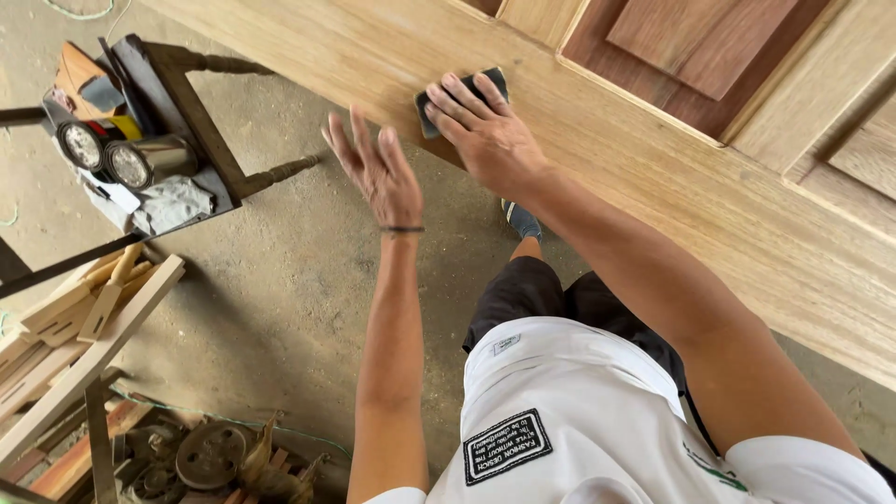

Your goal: Sanding a wooden door with sandpaper

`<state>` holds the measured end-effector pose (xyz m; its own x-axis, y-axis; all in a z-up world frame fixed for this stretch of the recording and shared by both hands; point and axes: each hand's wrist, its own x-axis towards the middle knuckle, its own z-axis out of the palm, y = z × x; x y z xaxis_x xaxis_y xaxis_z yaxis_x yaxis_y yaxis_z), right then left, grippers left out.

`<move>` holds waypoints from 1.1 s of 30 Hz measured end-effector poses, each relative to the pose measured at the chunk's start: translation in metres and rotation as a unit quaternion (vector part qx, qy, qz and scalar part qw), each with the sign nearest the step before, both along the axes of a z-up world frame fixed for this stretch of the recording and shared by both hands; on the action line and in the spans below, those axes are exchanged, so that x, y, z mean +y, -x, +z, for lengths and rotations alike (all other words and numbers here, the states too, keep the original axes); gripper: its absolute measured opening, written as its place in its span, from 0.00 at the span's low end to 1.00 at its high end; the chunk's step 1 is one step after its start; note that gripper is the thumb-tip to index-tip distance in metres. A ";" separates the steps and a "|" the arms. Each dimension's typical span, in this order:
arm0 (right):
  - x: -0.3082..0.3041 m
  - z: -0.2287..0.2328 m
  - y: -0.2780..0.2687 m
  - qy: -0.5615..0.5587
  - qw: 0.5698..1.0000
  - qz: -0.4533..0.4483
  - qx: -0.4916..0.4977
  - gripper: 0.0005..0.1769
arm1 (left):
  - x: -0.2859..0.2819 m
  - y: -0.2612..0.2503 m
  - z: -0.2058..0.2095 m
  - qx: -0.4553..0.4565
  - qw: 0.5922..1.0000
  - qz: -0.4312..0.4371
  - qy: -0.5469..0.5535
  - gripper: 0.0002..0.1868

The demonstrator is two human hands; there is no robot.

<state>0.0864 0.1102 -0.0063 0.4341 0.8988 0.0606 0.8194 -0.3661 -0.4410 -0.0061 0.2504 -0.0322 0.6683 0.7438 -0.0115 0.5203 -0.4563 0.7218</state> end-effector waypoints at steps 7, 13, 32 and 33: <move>-0.180 0.025 0.043 0.009 0.983 -0.181 -0.008 0.24 | -0.002 -0.067 -0.019 0.119 0.978 0.045 -0.168 0.29; -0.151 -0.008 0.029 -0.089 0.978 -0.184 -0.039 0.17 | -0.006 -0.073 -0.014 0.006 0.962 0.077 -0.263 0.21; -0.145 0.013 0.024 -0.033 0.986 -0.165 -0.011 0.23 | -0.003 -0.100 0.010 0.237 0.947 0.055 -0.209 0.30; -0.120 0.014 0.011 -0.030 0.985 -0.168 -0.011 0.23 | -0.005 -0.102 0.011 0.237 0.948 0.051 -0.207 0.30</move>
